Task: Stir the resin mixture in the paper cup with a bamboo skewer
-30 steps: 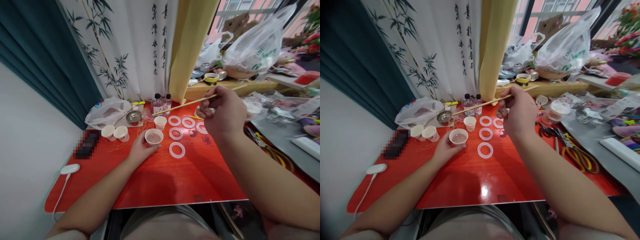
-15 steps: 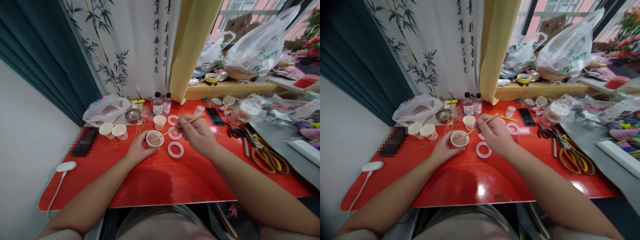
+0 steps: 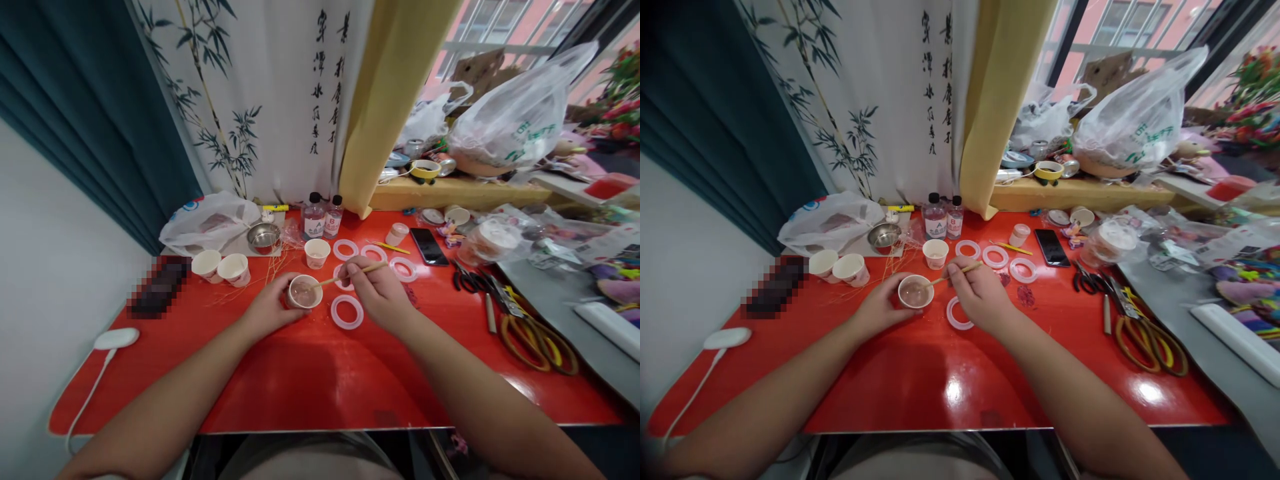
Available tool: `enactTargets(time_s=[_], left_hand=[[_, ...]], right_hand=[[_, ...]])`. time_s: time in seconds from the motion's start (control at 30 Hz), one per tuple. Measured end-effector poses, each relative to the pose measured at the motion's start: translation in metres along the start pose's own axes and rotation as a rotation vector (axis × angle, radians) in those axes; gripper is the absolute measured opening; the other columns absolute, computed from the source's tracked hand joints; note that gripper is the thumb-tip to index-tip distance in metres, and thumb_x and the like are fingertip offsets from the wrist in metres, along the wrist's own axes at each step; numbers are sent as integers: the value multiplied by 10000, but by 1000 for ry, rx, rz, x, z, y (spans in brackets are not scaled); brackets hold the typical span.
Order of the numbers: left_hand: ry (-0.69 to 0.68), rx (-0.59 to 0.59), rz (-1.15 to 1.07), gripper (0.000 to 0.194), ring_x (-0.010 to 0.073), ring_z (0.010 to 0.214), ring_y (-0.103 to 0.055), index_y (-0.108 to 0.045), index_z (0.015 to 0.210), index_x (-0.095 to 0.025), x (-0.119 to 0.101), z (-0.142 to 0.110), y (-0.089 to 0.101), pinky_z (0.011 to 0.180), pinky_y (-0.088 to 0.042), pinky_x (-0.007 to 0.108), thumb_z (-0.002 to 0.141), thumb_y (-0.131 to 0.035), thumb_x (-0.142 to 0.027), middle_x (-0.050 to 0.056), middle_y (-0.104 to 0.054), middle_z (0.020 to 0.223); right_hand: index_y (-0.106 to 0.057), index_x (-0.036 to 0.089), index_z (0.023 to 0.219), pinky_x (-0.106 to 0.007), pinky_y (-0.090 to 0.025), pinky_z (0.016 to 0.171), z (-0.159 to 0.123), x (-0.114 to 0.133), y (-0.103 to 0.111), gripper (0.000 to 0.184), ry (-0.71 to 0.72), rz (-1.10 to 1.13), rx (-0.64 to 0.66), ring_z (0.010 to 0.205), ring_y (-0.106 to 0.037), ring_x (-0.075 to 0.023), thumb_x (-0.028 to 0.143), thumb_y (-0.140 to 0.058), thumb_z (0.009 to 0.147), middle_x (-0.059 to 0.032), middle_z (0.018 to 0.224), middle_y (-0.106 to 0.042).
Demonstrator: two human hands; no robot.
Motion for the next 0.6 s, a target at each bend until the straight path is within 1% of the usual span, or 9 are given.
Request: enactTargets(time_s=[0.17,0.3,0.47,0.6], left_hand=[[-2,70,-5,613,302,1225,-699,-642,1294,-247,1,0,1,1063,-555,453,732,-887,-275,75,-741,1323],[14,70,-4,630,296,1231,-692,-631,1311,-256,2,0,1,1072,-542,447,737,-889,-289,66,-733,1331],[6,76,-19,605,298,1231,-687,-629,1293,-249,2,2,2,1079,-535,468,744,-879,-282,79,-730,1321],[6,80,-37,588,296,1210,-701,-634,1282,-252,4,3,1,1068,-546,474,748,-874,-292,81,-736,1308]], right_hand=[[-655,208,876,-327,-463,696,-7,-7,3,343,-14,-3,-41,728,-607,-182,367,-438,1089,-36,774,-652],[-668,204,885,-321,-464,677,-12,-7,4,351,-16,-8,-41,720,-611,-179,396,-455,1088,-43,782,-663],[-659,202,887,-316,-454,641,-15,-10,-1,377,-44,45,-54,693,-599,-176,429,-444,1097,-44,771,-658],[-654,207,878,-323,-456,670,-14,-9,-4,376,-32,61,-32,740,-609,-187,435,-451,1098,-48,793,-659]])
Point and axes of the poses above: each hand's wrist, its own z-axis towards the middle knuckle, its own y-axis out of the back of the hand, x = y × z, the point moved 4 cm from there along z, towards the middle knuckle
